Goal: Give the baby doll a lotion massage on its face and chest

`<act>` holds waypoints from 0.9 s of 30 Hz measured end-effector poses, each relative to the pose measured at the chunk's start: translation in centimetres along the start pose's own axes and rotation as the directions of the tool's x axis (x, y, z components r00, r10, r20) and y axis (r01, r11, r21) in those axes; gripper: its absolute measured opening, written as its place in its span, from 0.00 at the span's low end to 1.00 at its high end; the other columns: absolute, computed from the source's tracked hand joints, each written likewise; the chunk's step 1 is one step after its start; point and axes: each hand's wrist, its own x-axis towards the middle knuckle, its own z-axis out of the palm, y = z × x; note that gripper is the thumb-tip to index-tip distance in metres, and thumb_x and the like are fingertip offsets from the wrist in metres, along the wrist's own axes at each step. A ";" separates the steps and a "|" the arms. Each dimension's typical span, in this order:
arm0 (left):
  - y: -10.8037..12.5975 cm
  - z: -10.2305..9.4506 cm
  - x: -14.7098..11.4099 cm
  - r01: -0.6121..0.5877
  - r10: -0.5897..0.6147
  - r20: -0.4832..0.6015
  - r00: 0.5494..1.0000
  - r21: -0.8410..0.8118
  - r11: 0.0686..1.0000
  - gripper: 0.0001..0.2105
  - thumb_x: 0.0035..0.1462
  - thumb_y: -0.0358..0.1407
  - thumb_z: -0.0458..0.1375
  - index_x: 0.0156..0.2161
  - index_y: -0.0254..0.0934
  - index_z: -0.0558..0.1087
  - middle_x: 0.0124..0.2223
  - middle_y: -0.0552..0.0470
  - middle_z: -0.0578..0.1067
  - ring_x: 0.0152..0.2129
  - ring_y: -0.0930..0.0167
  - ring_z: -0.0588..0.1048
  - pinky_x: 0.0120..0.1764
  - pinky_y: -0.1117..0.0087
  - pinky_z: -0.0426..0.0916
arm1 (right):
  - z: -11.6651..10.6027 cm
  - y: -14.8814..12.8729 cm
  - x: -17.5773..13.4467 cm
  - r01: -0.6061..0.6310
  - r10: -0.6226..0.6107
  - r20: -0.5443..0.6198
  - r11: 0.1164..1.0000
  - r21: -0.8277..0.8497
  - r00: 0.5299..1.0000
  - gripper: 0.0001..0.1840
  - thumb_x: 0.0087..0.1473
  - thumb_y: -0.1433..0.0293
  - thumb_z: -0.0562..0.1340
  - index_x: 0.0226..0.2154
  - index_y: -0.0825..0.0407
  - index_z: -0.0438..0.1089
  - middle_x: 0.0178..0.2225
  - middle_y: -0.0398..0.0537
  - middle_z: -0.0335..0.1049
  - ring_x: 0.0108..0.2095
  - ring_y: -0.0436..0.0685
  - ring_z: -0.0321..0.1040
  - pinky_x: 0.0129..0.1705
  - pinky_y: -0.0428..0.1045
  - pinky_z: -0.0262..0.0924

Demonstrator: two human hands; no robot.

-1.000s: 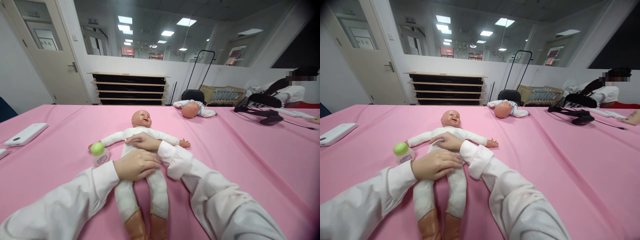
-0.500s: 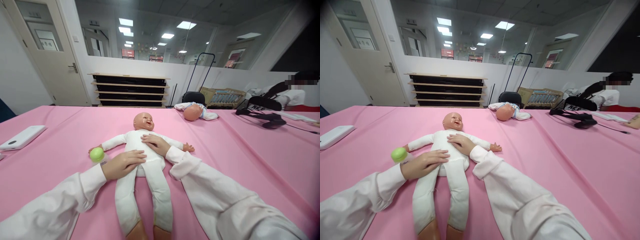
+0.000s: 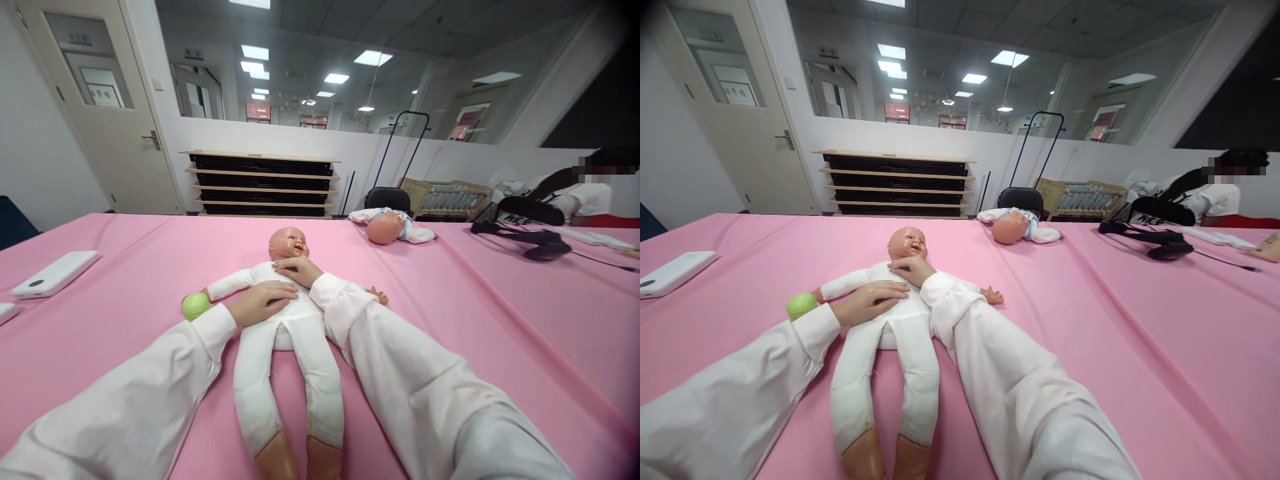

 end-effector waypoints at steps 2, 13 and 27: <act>0.2 -0.2 -1.7 0.010 -0.009 -0.025 1.000 0.024 1.000 0.14 0.61 0.34 0.47 0.47 0.36 0.71 0.51 0.49 0.71 0.50 0.72 0.68 0.54 0.66 0.63 | 0.0 -0.2 -2.1 0.046 -0.042 -0.094 0.998 0.037 0.995 0.16 0.55 0.63 0.57 0.36 0.58 0.74 0.43 0.53 0.70 0.51 0.55 0.64 0.55 0.52 0.58; 2.5 1.4 3.4 -0.110 0.122 0.176 0.977 -0.079 0.991 0.11 0.58 0.29 0.50 0.41 0.36 0.74 0.42 0.52 0.76 0.42 0.72 0.73 0.48 0.71 0.67 | 0.8 -2.0 2.5 0.045 -0.017 0.300 0.995 -0.085 0.954 0.09 0.53 0.72 0.59 0.35 0.54 0.74 0.39 0.45 0.72 0.47 0.52 0.67 0.52 0.46 0.59; 2.7 1.7 1.4 -0.234 0.230 0.133 0.964 0.020 0.972 0.14 0.57 0.27 0.48 0.43 0.37 0.73 0.45 0.51 0.75 0.44 0.72 0.73 0.48 0.71 0.67 | 1.0 -3.1 -1.0 0.060 -0.062 0.055 0.997 0.037 0.997 0.09 0.54 0.69 0.58 0.34 0.54 0.74 0.39 0.48 0.72 0.45 0.53 0.68 0.51 0.50 0.62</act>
